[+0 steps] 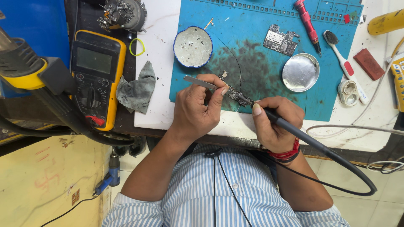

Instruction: The person uses a soldering iron and tweezers to apply solder to a small circuit board. They hold the board with tweezers in one hand and apply the soldering iron with the other, working on specific points on the board.

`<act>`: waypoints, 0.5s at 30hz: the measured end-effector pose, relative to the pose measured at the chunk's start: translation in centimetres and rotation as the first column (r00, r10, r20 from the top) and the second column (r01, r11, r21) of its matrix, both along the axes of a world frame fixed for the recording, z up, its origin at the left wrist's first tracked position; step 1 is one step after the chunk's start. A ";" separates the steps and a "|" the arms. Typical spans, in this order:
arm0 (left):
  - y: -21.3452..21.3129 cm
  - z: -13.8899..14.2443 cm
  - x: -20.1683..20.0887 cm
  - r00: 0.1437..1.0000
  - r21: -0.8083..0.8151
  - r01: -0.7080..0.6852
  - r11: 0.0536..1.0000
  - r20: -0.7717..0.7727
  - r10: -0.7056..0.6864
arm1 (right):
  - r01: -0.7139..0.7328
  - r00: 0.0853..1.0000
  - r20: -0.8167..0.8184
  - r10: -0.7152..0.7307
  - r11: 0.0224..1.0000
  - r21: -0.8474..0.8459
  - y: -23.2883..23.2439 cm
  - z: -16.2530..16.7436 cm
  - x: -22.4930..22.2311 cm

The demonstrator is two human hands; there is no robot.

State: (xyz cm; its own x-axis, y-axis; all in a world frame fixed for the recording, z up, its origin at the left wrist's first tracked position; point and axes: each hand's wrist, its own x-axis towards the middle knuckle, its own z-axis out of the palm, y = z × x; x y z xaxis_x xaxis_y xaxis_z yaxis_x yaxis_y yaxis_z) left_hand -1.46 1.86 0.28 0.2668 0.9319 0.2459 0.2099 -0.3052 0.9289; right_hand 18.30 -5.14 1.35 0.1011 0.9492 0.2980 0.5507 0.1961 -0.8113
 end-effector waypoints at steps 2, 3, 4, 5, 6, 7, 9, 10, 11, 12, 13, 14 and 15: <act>-0.1 0.0 0.0 1.000 -0.001 0.003 1.000 0.007 -0.003 | -0.004 1.000 -0.004 0.004 1.000 0.002 0.0 0.0 0.0; -0.1 0.0 0.0 1.000 -0.002 0.005 1.000 0.010 -0.005 | -0.008 1.000 -0.007 0.008 1.000 0.002 0.0 0.0 0.0; 0.0 0.0 -0.1 1.000 -0.003 0.007 1.000 0.014 -0.007 | -0.011 1.000 -0.011 0.011 1.000 0.002 0.1 0.0 0.0; 0.0 0.0 -0.1 1.000 0.002 0.007 1.000 0.015 -0.007 | -0.005 1.000 -0.011 0.005 1.000 -0.006 0.0 0.0 0.0; 0.0 0.0 -0.1 1.000 0.007 0.007 1.000 0.015 -0.007 | 0.001 1.000 -0.010 -0.001 1.000 -0.014 -0.1 0.0 0.0; 0.0 0.0 0.0 1.000 0.011 0.007 1.000 0.015 -0.007 | 0.007 1.000 -0.010 -0.007 1.000 -0.022 -0.1 0.0 0.0; 0.0 0.0 0.0 1.000 0.010 0.006 1.000 0.013 -0.006 | 0.000 1.000 -0.008 0.000 1.000 -0.014 0.0 0.0 0.0; -0.1 0.0 -0.1 1.000 0.009 0.005 1.000 0.012 -0.005 | -0.003 1.000 -0.008 0.003 1.000 -0.010 -0.1 0.0 0.0; 0.0 0.0 -0.1 1.000 0.006 0.005 1.000 0.012 -0.005 | 0.000 1.000 -0.011 -0.001 1.000 -0.010 -0.1 0.0 0.0; 0.0 0.0 -0.1 1.000 0.003 0.004 1.000 0.012 -0.004 | 0.005 1.000 -0.015 -0.005 1.000 -0.010 0.0 -0.1 0.0; 0.0 0.0 -0.1 1.000 0.000 0.004 1.000 0.012 -0.004 | 0.009 1.000 -0.018 -0.009 1.000 -0.009 -0.1 -0.1 0.0; 0.0 0.0 0.0 1.000 -0.001 0.003 1.000 0.009 -0.003 | 0.005 1.000 -0.015 -0.005 1.000 -0.010 -0.1 -0.1 0.0; 0.0 0.1 0.0 1.000 -0.003 0.001 1.000 0.006 -0.001 | 0.001 1.000 -0.012 -0.001 1.000 -0.010 0.0 -0.1 0.0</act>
